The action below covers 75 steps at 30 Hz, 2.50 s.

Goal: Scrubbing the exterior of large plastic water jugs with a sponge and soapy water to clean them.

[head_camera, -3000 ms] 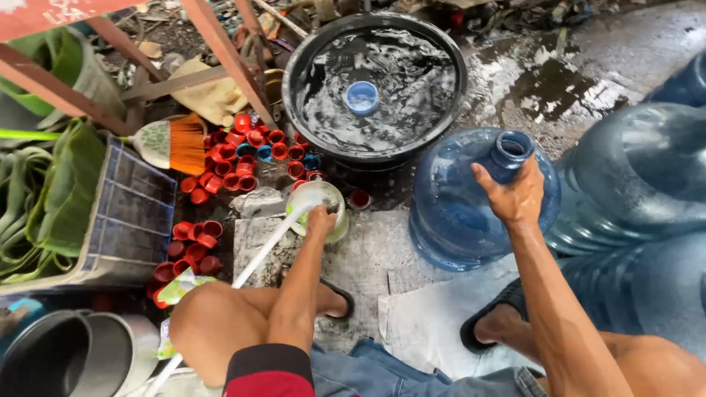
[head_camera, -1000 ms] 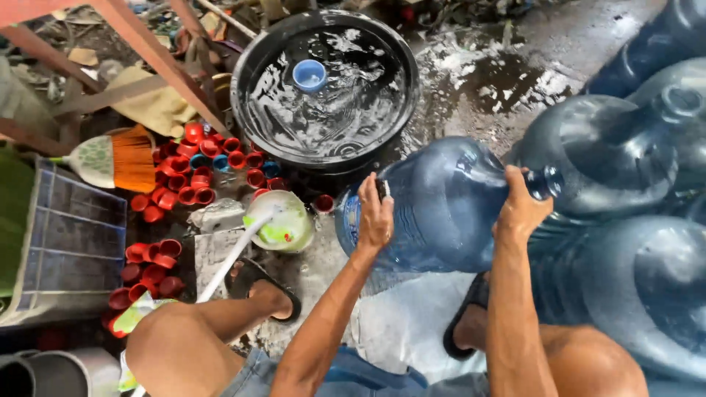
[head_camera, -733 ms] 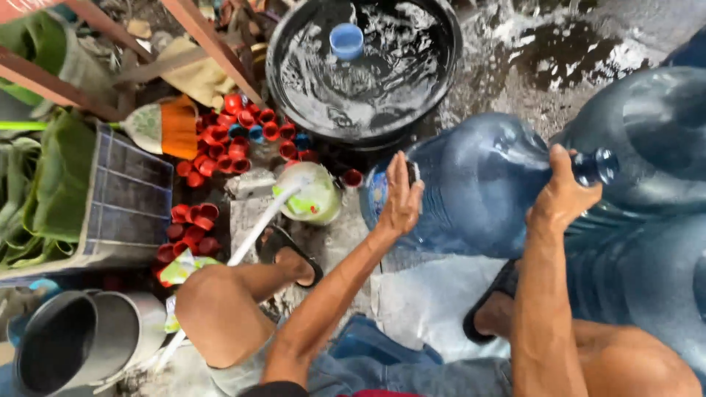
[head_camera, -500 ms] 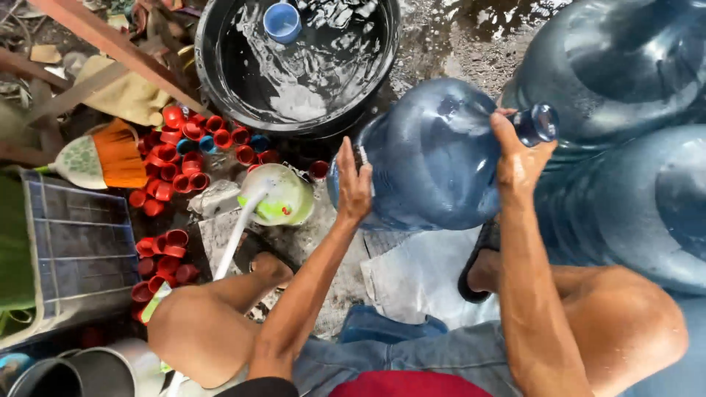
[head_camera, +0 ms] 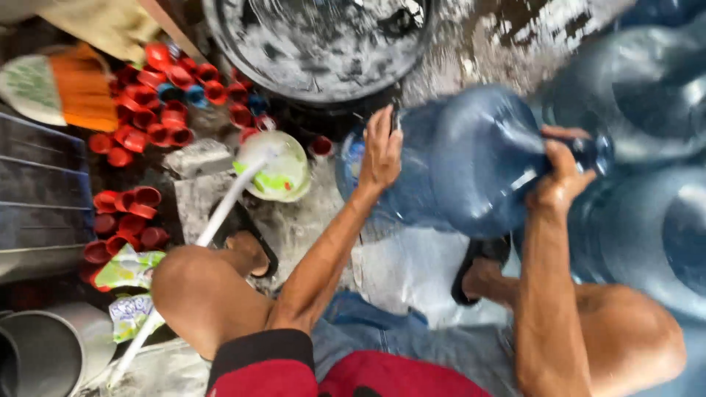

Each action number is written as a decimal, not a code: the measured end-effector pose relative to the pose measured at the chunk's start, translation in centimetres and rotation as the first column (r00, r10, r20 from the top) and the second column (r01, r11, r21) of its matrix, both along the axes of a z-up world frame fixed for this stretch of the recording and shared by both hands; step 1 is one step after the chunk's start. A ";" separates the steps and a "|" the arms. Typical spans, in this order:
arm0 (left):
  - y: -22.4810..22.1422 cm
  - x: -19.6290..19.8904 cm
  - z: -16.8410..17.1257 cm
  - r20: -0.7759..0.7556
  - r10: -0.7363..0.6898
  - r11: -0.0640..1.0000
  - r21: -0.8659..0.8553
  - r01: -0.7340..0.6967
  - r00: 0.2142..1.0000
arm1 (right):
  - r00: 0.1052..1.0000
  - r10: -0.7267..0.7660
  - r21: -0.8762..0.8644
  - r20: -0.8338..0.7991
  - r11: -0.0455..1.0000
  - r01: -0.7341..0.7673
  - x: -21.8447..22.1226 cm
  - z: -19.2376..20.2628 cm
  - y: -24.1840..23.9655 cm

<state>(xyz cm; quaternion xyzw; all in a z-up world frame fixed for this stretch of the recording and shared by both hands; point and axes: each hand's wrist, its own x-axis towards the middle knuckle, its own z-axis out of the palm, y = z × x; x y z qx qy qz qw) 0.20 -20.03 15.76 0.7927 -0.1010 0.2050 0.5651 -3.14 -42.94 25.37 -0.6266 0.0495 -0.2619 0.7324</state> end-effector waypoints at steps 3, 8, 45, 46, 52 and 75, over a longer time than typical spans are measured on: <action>-1.3 0.4 -0.8 0.100 -0.118 0.990 -0.061 0.125 0.988 | 0.997 0.073 -0.010 0.023 0.997 -0.072 -0.2 -0.5 -0.4; 2.4 3.3 -3.5 -0.359 -0.046 0.999 0.010 0.053 0.932 | 0.981 0.179 -0.015 0.079 0.984 -0.178 0.6 -0.4 0.6; -5.2 -4.8 -0.7 0.172 0.117 0.993 -0.008 -0.118 0.978 | 0.953 -0.225 0.029 -0.204 0.972 0.235 0.9 0.4 0.3; -4.9 -4.0 -2.6 0.227 0.142 0.988 0.023 -0.151 0.964 | 0.959 -0.207 0.052 -0.195 0.974 0.221 0.8 0.5 0.0; -6.7 -7.9 2.9 0.163 0.075 0.992 -0.110 -0.058 0.984 | 0.977 -0.169 0.158 -0.129 0.969 0.189 0.6 -0.6 -0.8; -6.3 -6.3 -0.4 0.056 0.274 0.959 -0.087 -0.268 0.960 | 0.966 -0.246 0.083 -0.083 0.964 0.253 0.1 -0.5 -0.5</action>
